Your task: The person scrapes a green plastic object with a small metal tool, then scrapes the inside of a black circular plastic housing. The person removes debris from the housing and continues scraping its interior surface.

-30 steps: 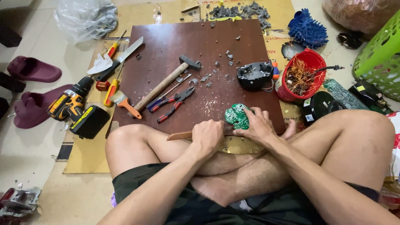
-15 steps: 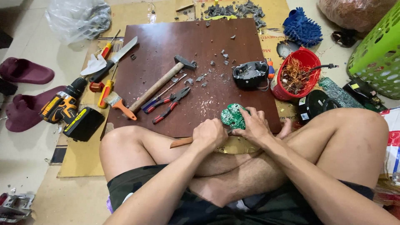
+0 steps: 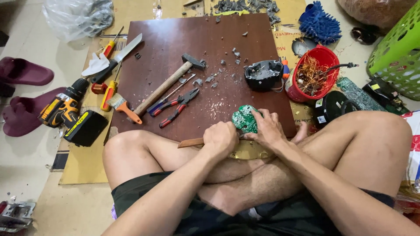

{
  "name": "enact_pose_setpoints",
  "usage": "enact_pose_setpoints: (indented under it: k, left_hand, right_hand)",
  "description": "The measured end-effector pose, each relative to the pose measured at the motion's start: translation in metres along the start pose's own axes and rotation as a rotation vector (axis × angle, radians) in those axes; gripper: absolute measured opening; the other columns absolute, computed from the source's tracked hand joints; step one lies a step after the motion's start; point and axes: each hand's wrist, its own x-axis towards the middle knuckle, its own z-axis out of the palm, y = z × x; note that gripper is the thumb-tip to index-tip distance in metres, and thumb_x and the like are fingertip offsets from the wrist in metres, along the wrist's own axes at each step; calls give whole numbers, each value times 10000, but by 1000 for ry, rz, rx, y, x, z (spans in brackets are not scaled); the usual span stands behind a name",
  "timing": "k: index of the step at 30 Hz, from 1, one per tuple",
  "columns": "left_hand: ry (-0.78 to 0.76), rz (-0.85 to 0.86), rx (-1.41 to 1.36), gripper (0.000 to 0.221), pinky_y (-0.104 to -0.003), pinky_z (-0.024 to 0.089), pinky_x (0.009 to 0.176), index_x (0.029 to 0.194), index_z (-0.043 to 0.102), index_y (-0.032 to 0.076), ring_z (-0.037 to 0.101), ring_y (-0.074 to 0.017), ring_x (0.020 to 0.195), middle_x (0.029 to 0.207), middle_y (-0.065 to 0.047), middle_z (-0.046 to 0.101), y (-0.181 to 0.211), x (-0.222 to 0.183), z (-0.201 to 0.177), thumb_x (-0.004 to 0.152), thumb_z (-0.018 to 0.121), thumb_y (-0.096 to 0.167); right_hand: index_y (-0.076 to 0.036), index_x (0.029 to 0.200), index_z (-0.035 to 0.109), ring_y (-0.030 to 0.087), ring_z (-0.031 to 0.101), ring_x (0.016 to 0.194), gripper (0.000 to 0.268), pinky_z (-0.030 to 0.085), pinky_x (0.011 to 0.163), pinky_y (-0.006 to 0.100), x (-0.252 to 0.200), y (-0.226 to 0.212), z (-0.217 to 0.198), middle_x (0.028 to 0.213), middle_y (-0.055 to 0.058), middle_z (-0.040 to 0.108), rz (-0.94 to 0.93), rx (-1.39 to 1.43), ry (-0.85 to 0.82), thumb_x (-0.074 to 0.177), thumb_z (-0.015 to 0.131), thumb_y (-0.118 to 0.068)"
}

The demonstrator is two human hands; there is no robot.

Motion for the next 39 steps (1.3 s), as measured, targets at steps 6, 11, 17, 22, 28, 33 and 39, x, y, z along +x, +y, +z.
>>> enact_pose_setpoints:
  k: [6,11,17,22,28,33,39]
  left_hand:
    - [59,-50,117,276,-566,633,679,997,827,89,795,-363,924,908,-133,813,8,-7,-5,972,607,254]
    - [-23,-84,-81,354,-571,634,787,1029,820,60,790,-397,989,922,-203,805,0,-5,-9,952,621,342]
    - [-87,-62,-123,436,-605,608,898,1117,772,-6,745,-441,1125,1056,-243,790,-2,2,-17,960,586,356]
    - [60,59,240,268,-562,634,651,987,824,38,792,-364,913,878,-133,805,10,13,5,946,588,159]
    - [293,195,218,196,-581,575,458,764,812,68,773,-372,687,668,-171,745,-6,14,34,861,642,75]
    - [291,255,281,212,-514,640,593,866,832,120,805,-334,780,731,-146,784,-10,-7,10,911,624,112]
    - [163,92,53,267,-578,642,729,1033,802,135,794,-423,898,849,-204,790,-11,-1,-3,966,591,284]
  right_hand:
    - [-184,1566,494,403,508,1327,949,587,996,536,-5,-5,-13,1516,108,484,-9,40,-12,762,901,-483]
    - [-179,1559,498,410,510,1323,972,576,1022,541,-3,-3,-9,1513,116,492,-14,65,-14,748,898,-534]
    - [-196,1552,508,401,518,1319,953,578,1029,527,0,0,-1,1507,97,500,1,40,13,746,905,-515]
    - [-215,1573,482,383,509,1326,978,586,1009,518,6,5,7,1515,86,484,2,22,11,745,900,-526]
    - [-243,1566,482,353,493,1340,982,598,998,499,2,4,5,1518,52,480,22,29,8,732,905,-543]
    - [-252,1574,467,349,488,1347,974,604,987,492,1,4,4,1522,44,473,19,25,-3,749,900,-537]
    - [-177,1588,469,403,495,1338,993,523,1073,514,-9,-5,-10,1524,114,485,-18,75,-8,755,891,-515]
